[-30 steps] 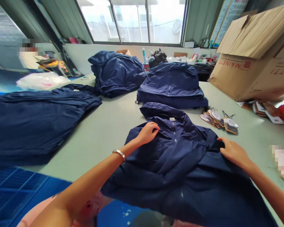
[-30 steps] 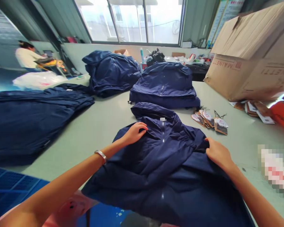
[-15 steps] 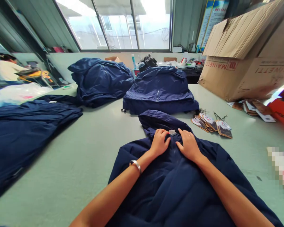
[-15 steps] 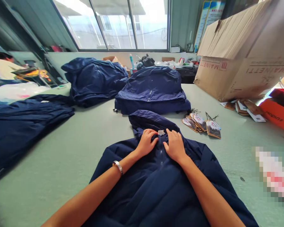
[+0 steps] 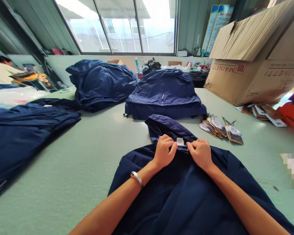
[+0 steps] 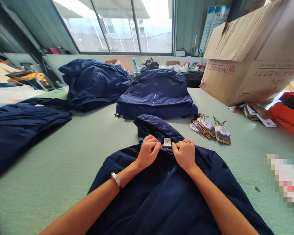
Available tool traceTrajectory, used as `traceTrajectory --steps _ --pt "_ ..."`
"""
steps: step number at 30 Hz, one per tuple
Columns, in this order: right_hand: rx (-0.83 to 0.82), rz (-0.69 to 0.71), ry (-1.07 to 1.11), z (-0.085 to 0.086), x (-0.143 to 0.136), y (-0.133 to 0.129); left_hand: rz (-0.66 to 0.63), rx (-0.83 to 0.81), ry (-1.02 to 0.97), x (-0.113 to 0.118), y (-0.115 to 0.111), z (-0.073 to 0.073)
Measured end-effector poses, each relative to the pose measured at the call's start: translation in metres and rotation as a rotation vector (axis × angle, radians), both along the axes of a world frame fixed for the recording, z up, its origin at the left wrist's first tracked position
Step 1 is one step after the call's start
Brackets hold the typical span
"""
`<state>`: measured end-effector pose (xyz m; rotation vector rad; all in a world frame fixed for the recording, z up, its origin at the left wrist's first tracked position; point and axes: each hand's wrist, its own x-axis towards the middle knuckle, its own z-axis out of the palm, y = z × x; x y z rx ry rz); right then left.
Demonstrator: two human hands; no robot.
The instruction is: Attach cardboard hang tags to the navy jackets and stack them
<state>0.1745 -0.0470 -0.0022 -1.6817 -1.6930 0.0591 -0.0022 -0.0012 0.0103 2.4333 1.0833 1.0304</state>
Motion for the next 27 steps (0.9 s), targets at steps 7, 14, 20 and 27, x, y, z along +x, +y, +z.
traceTrajectory --steps 7,14,20,27 --pt "-0.196 -0.029 -0.032 -0.002 -0.004 0.005 0.205 -0.188 0.161 0.007 0.006 -0.010" --pt "-0.189 -0.014 0.009 -0.011 0.003 0.009 0.098 -0.180 0.087 0.009 0.012 -0.017" --pt "-0.133 0.062 0.118 -0.011 0.007 0.007 -0.088 -0.117 -0.061 0.007 0.010 -0.020" --pt "0.020 0.106 -0.052 -0.009 0.002 0.003 -0.087 -0.130 -0.099 0.008 0.013 -0.022"
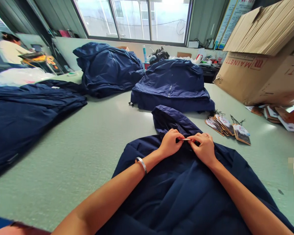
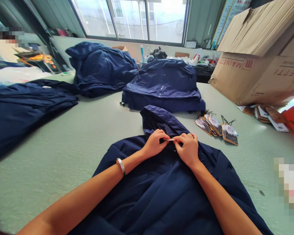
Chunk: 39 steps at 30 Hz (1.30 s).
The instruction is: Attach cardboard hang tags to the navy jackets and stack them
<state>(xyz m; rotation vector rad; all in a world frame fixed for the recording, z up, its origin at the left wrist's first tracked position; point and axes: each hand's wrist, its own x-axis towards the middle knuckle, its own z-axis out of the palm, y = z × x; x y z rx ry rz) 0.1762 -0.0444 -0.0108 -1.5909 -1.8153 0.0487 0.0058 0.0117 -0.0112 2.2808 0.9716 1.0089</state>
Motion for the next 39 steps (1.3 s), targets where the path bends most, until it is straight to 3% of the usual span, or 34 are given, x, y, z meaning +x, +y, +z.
traceTrajectory --steps 4,7,11,13,16,19,24,28,35,39 --pt "0.047 0.019 -0.037 0.006 -0.002 -0.002 -0.010 0.001 0.000 -0.001 0.001 0.000" --pt "0.085 -0.035 0.058 0.020 -0.004 -0.009 0.029 0.002 0.030 -0.003 0.002 0.000" --pt "-0.015 0.123 0.282 0.037 -0.012 -0.027 0.039 -0.014 0.057 -0.005 0.004 0.000" --pt "-0.162 0.165 0.440 0.036 -0.015 -0.039 0.013 -0.017 0.054 -0.005 0.005 0.000" --pt "-0.352 0.105 0.701 0.024 -0.016 -0.052 -0.040 -0.008 0.050 -0.005 0.005 0.002" --pt "-0.397 0.071 0.863 0.013 -0.013 -0.057 -0.113 -0.040 0.014 -0.006 0.004 0.007" --pt "-0.411 0.091 0.965 0.014 -0.013 -0.054 -0.155 -0.099 -0.059 -0.008 0.000 0.012" --pt "-0.477 0.091 1.098 0.017 -0.014 -0.048 -0.172 -0.047 -0.076 -0.006 -0.001 0.011" --pt "-0.483 0.043 1.015 0.017 -0.016 -0.046 -0.231 0.045 -0.052 -0.006 -0.002 0.010" --pt "-0.534 0.091 1.122 0.019 -0.014 -0.046 -0.250 0.090 -0.048 -0.005 -0.003 0.008"
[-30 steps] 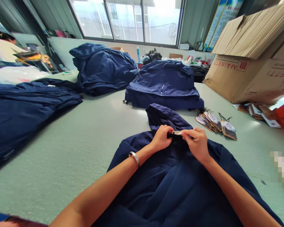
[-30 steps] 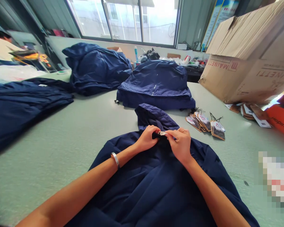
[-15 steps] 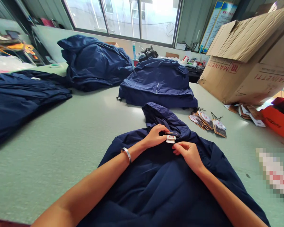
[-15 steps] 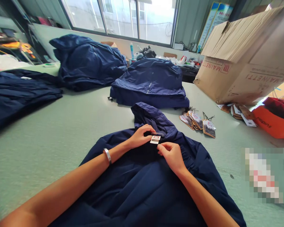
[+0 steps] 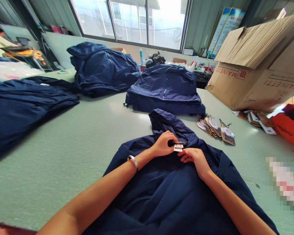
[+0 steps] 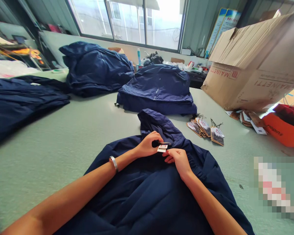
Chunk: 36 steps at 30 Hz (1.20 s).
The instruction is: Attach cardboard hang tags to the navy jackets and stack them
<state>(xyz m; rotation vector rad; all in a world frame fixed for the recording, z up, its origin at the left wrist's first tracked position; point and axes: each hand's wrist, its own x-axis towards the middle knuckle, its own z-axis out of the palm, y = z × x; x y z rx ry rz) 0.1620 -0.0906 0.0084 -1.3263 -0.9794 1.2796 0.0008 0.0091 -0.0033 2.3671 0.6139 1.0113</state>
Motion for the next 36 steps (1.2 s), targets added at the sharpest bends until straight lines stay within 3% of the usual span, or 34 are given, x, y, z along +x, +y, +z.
traceTrajectory --steps 5,12,24,36 --pt "0.014 -0.004 -0.084 -0.004 -0.003 0.002 -0.015 0.021 0.021 0.002 0.000 -0.001" --pt "0.013 0.050 -0.101 -0.010 0.001 0.004 -0.044 -0.292 -0.023 -0.008 0.004 0.008" --pt "0.024 0.104 -0.100 -0.015 0.004 0.005 0.047 -0.554 -0.070 -0.006 0.011 0.004" --pt "0.073 0.101 -0.121 -0.016 0.001 0.005 0.075 -0.570 -0.081 -0.007 0.008 0.007"
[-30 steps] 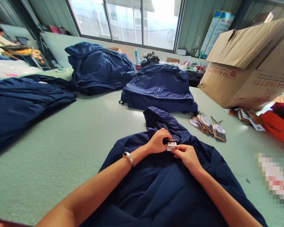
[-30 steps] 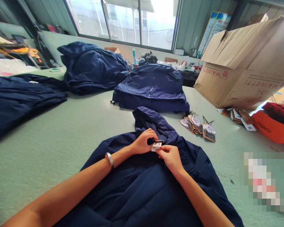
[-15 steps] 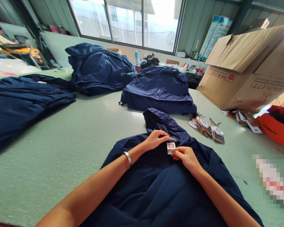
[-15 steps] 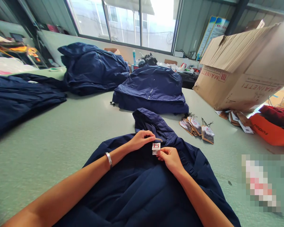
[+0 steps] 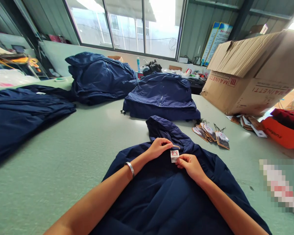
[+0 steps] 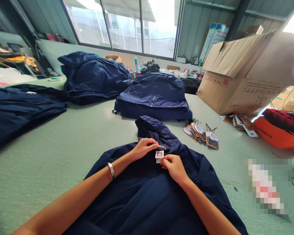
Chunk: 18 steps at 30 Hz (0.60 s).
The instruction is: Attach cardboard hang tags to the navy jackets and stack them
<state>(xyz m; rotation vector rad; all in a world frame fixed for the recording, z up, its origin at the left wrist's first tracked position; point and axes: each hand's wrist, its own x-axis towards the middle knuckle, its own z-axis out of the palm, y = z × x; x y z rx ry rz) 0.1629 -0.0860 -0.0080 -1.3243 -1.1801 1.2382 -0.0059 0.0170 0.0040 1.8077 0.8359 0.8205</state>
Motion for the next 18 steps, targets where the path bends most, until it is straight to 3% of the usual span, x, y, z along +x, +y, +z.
traceTrajectory --steps 8,18 --pt "0.017 0.002 -0.034 0.0015 -0.0008 -0.0025 -0.004 0.027 0.014 -0.0005 -0.0013 -0.0009" --pt "0.012 -0.022 0.006 0.0061 0.0019 -0.0016 0.083 0.281 0.116 0.0002 -0.0042 -0.0009"
